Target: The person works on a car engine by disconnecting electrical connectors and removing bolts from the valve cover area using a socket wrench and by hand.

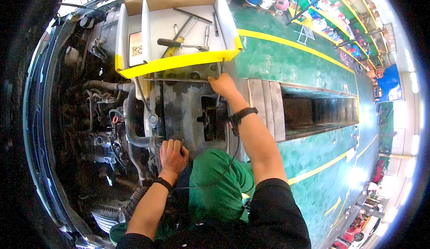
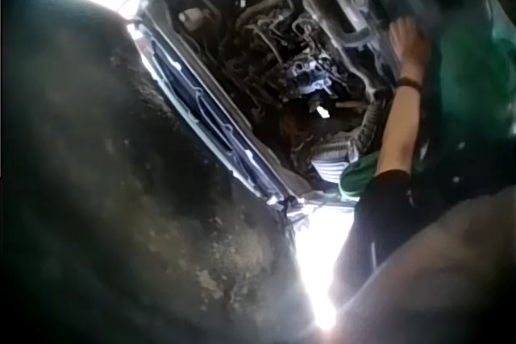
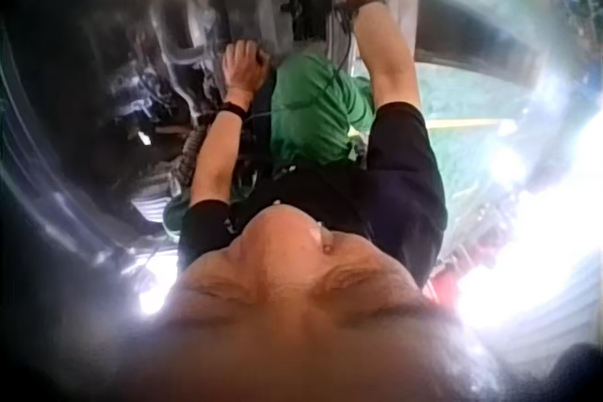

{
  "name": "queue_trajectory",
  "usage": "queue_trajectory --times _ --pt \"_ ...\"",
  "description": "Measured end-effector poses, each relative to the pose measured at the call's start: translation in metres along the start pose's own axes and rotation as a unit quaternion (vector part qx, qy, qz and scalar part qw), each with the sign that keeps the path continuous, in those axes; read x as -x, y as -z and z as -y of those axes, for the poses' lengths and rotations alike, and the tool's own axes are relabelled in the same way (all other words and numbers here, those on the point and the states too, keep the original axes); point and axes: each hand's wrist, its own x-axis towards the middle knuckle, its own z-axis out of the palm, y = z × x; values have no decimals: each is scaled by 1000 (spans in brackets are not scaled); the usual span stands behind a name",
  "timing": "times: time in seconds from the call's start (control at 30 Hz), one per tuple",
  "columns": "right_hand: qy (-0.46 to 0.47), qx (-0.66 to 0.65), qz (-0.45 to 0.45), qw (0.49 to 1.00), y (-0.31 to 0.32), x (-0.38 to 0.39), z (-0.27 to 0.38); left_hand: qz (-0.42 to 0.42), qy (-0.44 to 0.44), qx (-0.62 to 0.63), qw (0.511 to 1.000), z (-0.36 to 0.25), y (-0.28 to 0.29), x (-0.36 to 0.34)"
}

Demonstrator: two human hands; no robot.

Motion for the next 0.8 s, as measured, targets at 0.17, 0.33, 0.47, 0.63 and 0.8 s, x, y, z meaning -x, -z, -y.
queue_trajectory --times 0.17,0.33,0.47,0.63,0.8 --pt "88 162 10 983 -6 -15 -5 7 2 17 1000 -2 -7 3" --pt "38 125 -19 991 -2 -5 -4 1 6 21 1000 0 -8 5" --pt "50 132 -92 986 31 26 24 29 17 31 999 3 -5 9" --pt "226 -37 -277 933 77 -32 76 31 11 32 999 1 -5 6" --pt "186 229 -130 947 66 -159 81 27 27 52 998 1 -11 5"
